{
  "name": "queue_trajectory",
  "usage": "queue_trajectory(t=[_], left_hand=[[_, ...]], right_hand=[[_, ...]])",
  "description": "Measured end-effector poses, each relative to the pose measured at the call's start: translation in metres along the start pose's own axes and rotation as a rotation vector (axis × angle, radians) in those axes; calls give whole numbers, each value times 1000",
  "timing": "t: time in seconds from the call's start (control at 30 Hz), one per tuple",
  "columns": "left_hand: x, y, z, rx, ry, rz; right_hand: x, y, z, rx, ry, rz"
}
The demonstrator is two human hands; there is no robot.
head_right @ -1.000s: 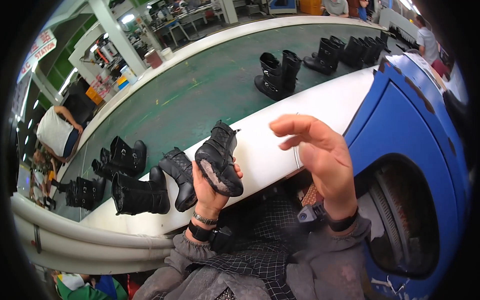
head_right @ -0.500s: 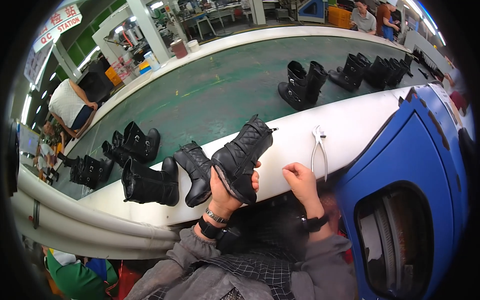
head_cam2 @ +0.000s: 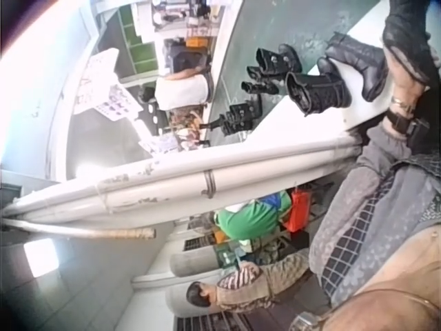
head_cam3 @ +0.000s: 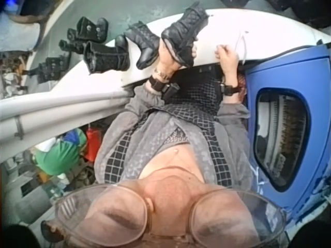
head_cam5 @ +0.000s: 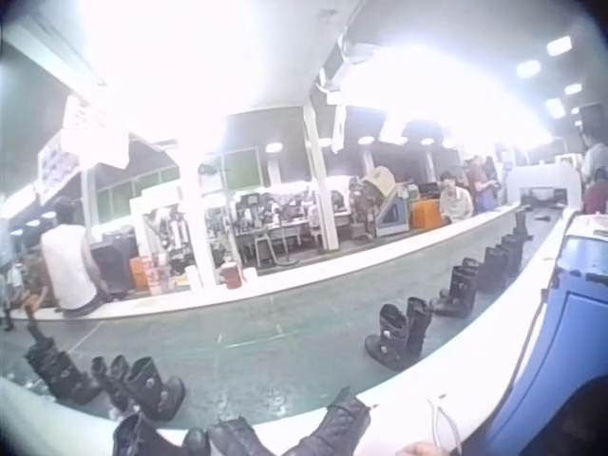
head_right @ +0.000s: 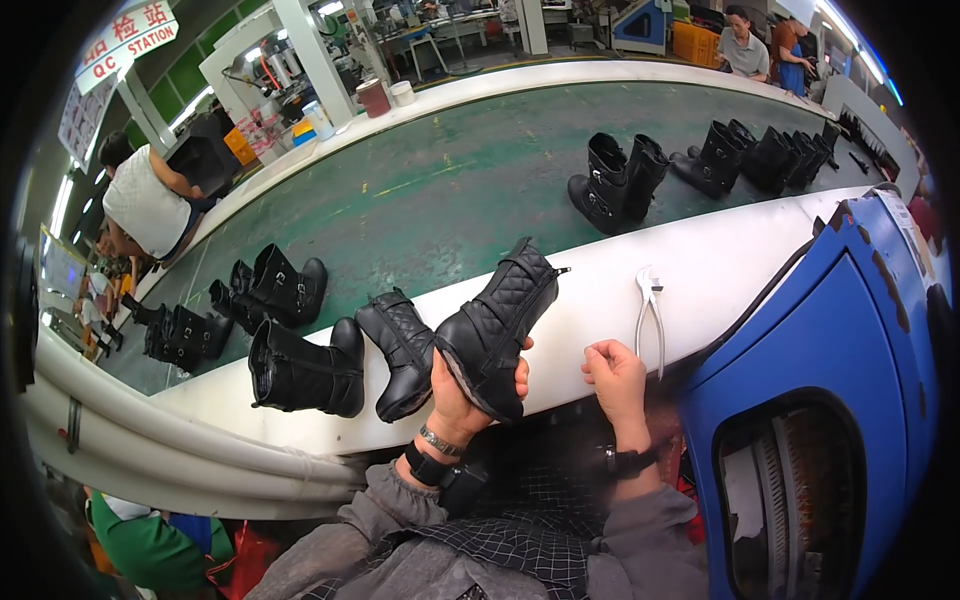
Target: The recorder is inspecting and comparing pairs of black boots on an assembly line.
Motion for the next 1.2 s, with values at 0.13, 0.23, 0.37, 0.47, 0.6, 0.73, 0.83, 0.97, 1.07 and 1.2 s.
queue_trajectory(t=[0.13, 0.23, 0.37, 0.47, 0.6, 0.73, 0.83, 0.97, 1.07, 1.2], left_hand=[[-3, -2, 7, 111, -39, -16], [-7, -3, 16, 223, -80, -35], [-11, -4, 23, 381, -95, -82], [-13, -11, 18, 422, -51, -186], [-18, -22, 17, 518, -127, -306], [-22, -35, 3, 601, -90, -445], [-24, -39, -2, 601, -59, -466], [-29, -44, -6, 550, 2, -481], [-31, -47, -9, 573, 2, -508], [-34, -49, -11, 582, 4, -543]], right_hand=[[-1, 3, 1, -5, -5, 22], [-1, 4, 0, -22, -7, 31], [-2, 4, -1, 16, -6, 35], [-2, 3, -1, 52, -10, 24], [-3, 3, -1, 27, -11, 25], [-2, 3, 0, 19, -15, 24], [-2, 3, 0, 11, -18, 32], [-2, 3, 0, -13, -24, 46], [-2, 3, 0, -13, -25, 52], [-2, 0, 0, -17, -24, 48]])
Point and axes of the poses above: each hand's wrist, its own x-axis towards the middle knuckle, its own z-axis out of the back of the hand, y = z × x, the point moved 10 cm from there along x, towards the middle knuckle, and after that the axes turned 7 degrees about z, right-handed, at the moved point
